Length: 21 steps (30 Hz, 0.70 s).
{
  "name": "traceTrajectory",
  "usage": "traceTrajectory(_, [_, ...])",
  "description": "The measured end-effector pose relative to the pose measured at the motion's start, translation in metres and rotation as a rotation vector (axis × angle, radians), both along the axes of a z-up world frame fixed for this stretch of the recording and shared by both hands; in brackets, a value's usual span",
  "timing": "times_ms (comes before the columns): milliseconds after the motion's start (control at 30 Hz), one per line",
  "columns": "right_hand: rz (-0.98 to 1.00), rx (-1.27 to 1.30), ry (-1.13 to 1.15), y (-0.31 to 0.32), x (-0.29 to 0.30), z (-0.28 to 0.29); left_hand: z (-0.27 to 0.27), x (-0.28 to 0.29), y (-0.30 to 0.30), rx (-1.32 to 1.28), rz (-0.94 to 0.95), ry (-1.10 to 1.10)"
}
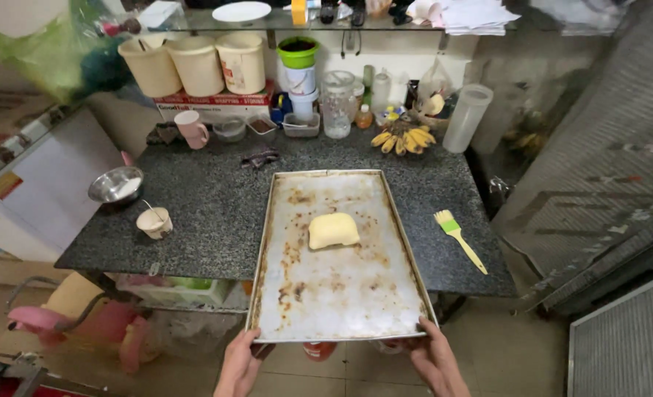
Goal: The person retrieves trays of unbaked pastry dough, applies an egg wash with a brush, and sprinkles sugar on top.
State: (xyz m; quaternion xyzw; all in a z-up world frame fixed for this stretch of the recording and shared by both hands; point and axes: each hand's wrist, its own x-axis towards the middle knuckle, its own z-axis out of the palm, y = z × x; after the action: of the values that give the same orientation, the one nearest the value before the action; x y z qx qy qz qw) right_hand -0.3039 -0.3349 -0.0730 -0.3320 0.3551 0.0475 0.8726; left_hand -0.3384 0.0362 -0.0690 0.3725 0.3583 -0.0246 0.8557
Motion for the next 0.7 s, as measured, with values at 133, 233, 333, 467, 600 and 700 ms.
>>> traceTrajectory(133, [0.037, -0.004, -0.012, 0.005, -0.05, 0.031, -0.043, -0.026, 0.02, 0.022, -0.009, -0.028])
traceTrajectory(233, [-0.051, -0.031, 0.045, 0.015, -0.098, 0.053, -0.083, -0.049, 0.04, 0.072, 0.0, -0.041])
traceTrajectory(333, [-0.141, -0.021, 0.051, 0.037, -0.163, 0.098, -0.09, -0.087, 0.054, 0.151, 0.024, -0.109])
traceTrajectory(467, [-0.247, -0.025, -0.016, 0.047, -0.249, 0.113, -0.129, -0.121, 0.09, 0.28, -0.173, -0.271])
traceTrajectory(600, [-0.412, -0.011, -0.007, 0.057, -0.337, 0.154, -0.156, -0.13, 0.105, 0.464, -0.572, -0.296])
traceTrajectory(700, [-0.569, -0.002, -0.006, 0.046, -0.403, 0.169, -0.137, -0.161, 0.066, 0.38, -0.567, -0.278])
